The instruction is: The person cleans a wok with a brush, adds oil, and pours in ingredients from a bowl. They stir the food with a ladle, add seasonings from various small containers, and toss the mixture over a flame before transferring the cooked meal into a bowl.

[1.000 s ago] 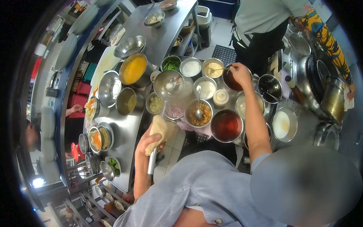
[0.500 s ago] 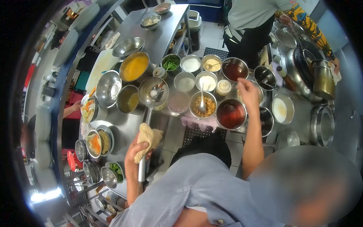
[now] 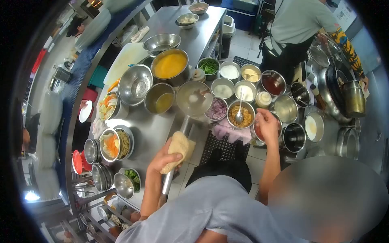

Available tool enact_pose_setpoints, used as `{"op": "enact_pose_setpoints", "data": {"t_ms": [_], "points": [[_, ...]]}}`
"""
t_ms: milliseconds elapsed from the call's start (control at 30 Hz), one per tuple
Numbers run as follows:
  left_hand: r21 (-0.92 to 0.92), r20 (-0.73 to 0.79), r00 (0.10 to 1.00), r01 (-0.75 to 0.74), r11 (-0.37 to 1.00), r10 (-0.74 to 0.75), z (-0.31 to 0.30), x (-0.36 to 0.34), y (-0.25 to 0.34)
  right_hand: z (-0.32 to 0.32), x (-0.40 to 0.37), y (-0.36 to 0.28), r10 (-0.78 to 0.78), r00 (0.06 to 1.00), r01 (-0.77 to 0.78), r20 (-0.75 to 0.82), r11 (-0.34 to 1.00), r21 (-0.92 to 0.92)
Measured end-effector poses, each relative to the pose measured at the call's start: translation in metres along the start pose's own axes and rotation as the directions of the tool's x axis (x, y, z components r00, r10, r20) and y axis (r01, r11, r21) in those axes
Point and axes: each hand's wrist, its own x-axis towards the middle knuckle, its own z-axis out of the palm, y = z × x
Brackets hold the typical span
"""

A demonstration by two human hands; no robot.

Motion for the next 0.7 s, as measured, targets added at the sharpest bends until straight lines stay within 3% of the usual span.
{"op": "enact_pose_setpoints", "data": {"t_ms": [233,300,333,367,433,467,500,567,667,700], "points": [[-0.018,-0.002,1.000,0.026,1.000,-0.026,0.023,0.008,0.001,-0.038,0.125,-0.026,-0.234,0.959,0.189,-0.162,0.949,-0.252],[-0.051,0.007,0.999,0.042,0.998,-0.042,0.034,0.014,-0.002,-0.048,0.214,0.024,-0.397,0.899,0.233,-0.187,0.793,-0.563],[-0.069,0.005,0.999,0.044,0.997,-0.044,0.040,0.016,-0.004,-0.048,0.216,0.004,-0.145,0.981,0.062,-0.128,0.863,-0.502],[-0.088,-0.004,0.999,0.044,0.995,-0.045,0.047,0.018,-0.006,-0.044,0.217,-0.019,0.113,0.993,-0.120,-0.043,0.886,-0.447],[-0.109,-0.040,0.998,0.042,0.993,-0.047,0.060,0.024,-0.013,-0.039,0.273,0.029,0.154,0.987,-0.145,0.035,0.971,-0.188],[-0.118,-0.053,0.998,0.038,0.992,-0.045,0.067,0.028,-0.014,-0.033,0.277,0.029,0.122,0.992,-0.121,0.012,0.991,-0.051],[-0.129,-0.069,0.997,0.033,0.991,-0.042,0.074,0.032,-0.016,-0.026,0.275,0.020,0.134,0.991,-0.135,-0.024,0.990,-0.037],[-0.180,-0.088,0.995,0.019,0.983,-0.035,0.086,0.041,-0.020,-0.021,0.286,0.020,0.043,0.997,-0.039,0.057,0.996,-0.075],[-0.228,-0.109,0.993,0.009,0.974,-0.035,0.100,0.059,-0.015,-0.011,0.310,0.042,-0.255,0.956,0.281,0.144,0.938,-0.205],[-0.199,-0.135,0.990,0.020,0.980,-0.047,0.107,0.064,-0.011,-0.012,0.311,0.041,-0.261,0.949,0.301,0.178,0.921,-0.249]]}}
